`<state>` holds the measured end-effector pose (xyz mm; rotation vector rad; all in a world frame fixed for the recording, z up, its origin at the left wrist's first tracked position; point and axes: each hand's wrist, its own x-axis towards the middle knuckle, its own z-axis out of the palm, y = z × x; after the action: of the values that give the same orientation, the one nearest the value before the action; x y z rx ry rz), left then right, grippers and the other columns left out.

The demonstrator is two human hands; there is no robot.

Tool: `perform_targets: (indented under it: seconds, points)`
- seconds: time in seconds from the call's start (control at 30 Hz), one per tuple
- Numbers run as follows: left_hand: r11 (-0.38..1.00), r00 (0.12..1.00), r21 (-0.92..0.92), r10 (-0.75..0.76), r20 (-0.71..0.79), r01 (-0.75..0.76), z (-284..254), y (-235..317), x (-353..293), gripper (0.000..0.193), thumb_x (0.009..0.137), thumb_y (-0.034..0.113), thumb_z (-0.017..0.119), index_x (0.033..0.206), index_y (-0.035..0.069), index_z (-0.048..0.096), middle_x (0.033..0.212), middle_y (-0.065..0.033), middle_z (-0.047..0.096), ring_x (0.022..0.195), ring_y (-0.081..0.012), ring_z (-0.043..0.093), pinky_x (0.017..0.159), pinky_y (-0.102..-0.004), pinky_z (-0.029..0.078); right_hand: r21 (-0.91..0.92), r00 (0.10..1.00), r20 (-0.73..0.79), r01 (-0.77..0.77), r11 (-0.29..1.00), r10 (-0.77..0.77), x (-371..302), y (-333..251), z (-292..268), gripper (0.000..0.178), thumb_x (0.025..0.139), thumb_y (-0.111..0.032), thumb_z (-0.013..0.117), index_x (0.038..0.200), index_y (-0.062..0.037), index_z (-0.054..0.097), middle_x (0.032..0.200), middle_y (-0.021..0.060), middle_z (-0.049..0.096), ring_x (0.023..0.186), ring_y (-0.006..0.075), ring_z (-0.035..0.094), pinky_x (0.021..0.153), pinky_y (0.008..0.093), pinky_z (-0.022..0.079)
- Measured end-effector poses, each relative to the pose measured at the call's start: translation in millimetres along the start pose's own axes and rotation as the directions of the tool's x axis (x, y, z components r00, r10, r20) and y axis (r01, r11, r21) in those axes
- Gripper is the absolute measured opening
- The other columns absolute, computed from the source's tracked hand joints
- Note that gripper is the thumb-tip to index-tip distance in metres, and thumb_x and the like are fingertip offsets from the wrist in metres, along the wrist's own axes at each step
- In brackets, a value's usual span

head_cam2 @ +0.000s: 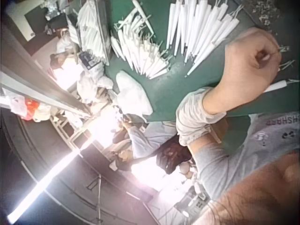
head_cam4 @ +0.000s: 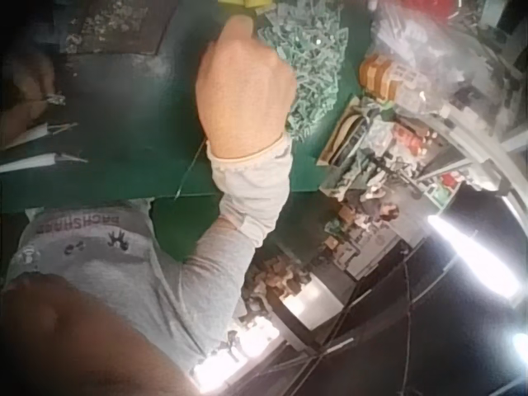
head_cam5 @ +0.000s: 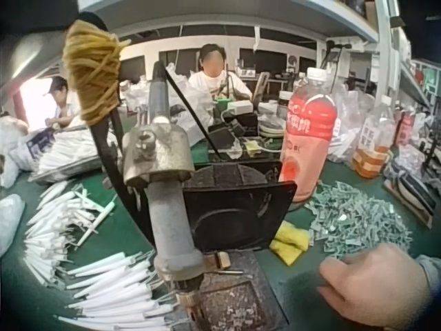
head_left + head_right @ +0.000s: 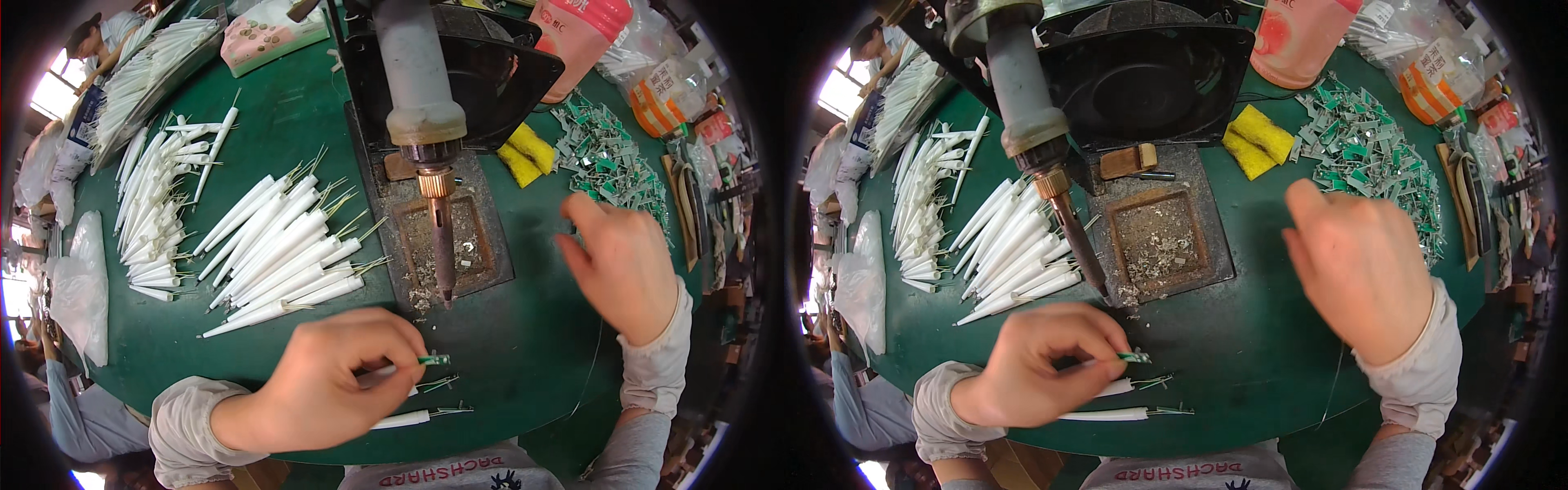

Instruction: The person solders insulated wiring to small green circuit boards using a stationary soldering iron and solder wire.

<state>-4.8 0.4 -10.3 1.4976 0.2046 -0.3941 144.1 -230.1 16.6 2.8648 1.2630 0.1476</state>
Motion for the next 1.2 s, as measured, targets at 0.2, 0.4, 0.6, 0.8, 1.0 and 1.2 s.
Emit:
perform_targets:
  seconds: [0.2, 0.4, 0.6, 0.8, 1.0, 1.2]
  points:
    - [0.579, 0.807, 0.594, 0.546, 0.227, -0.559, 13, -18, 4, 0.011, 0.069, -0.003, 0.070, 0.076, 0.001, 0.062, 0.085, -0.0089, 0.062, 0.076, -0.0273, 0.059, 0.069, -0.0348, 0.049, -0.247, 1.000, 0.009, -0.005, 0.969, 0.008, 3, 16, 17, 0.015, 0.069, 0.002, 0.062, 0.078, -0.0018, 0.050, 0.064, 0.0146, 0.057, 0.062, 0.0320, 0.062, 0.055, 0.0400, 0.049]
    - [0.446, 0.831, 0.775, 0.529, 0.175, -0.448, 6, 3, -9, 0.019, 0.066, 0.003, 0.075, 0.080, 0.000, 0.062, 0.093, -0.0100, 0.059, 0.079, -0.0277, 0.057, 0.068, -0.0356, 0.048, -0.173, 0.999, -0.031, 0.039, 0.984, -0.045, 9, 21, 22, 0.013, 0.069, 0.003, 0.061, 0.076, -0.0009, 0.051, 0.063, 0.0156, 0.056, 0.063, 0.0338, 0.060, 0.057, 0.0408, 0.049]
    - [-0.012, 0.744, 0.999, 0.667, 0.043, -0.048, -9, -1, 10, 0.029, 0.061, 0.004, 0.075, 0.087, 0.002, 0.062, 0.087, -0.0081, 0.054, 0.078, -0.0259, 0.052, 0.062, -0.0365, 0.044, -0.040, 0.994, -0.098, 0.041, 0.998, -0.045, 12, 22, 21, 0.013, 0.072, 0.003, 0.062, 0.080, 0.0006, 0.051, 0.068, 0.0181, 0.056, 0.064, 0.0369, 0.058, 0.059, 0.0442, 0.047]
    - [0.117, 0.760, 0.970, 0.644, 0.089, -0.213, -12, 2, 8, 0.028, 0.063, -0.001, 0.074, 0.087, 0.002, 0.061, 0.088, -0.0089, 0.059, 0.077, -0.0264, 0.056, 0.064, -0.0355, 0.047, 0.090, 0.978, -0.199, 0.086, 0.992, -0.067, 10, 4, 7, 0.017, 0.077, 0.003, 0.058, 0.089, 0.0000, 0.046, 0.074, 0.0184, 0.055, 0.068, 0.0404, 0.056, 0.060, 0.0460, 0.044]
    - [0.590, 0.905, 0.750, 0.425, 0.025, -0.298, -7, 26, -8, 0.020, 0.075, -0.001, 0.072, 0.093, -0.001, 0.064, 0.087, -0.0123, 0.067, 0.074, -0.0242, 0.066, 0.067, -0.0307, 0.053, 0.449, 0.991, 0.025, 0.107, 0.887, -0.132, -4, -7, -8, 0.019, 0.079, 0.001, 0.058, 0.093, -0.0014, 0.044, 0.074, 0.0182, 0.053, 0.069, 0.0417, 0.055, 0.059, 0.0445, 0.044]
    - [0.823, 0.964, 0.507, 0.254, 0.076, -0.257, -15, 29, -2, 0.017, 0.080, -0.002, 0.069, 0.097, -0.001, 0.067, 0.091, -0.0113, 0.067, 0.080, -0.0159, 0.066, 0.070, -0.0247, 0.053, 0.697, 0.940, -0.013, 0.253, 0.671, -0.341, 1, -29, -5, 0.017, 0.077, -0.003, 0.064, 0.086, -0.0042, 0.050, 0.072, 0.0115, 0.054, 0.065, 0.0341, 0.057, 0.055, 0.0416, 0.045]
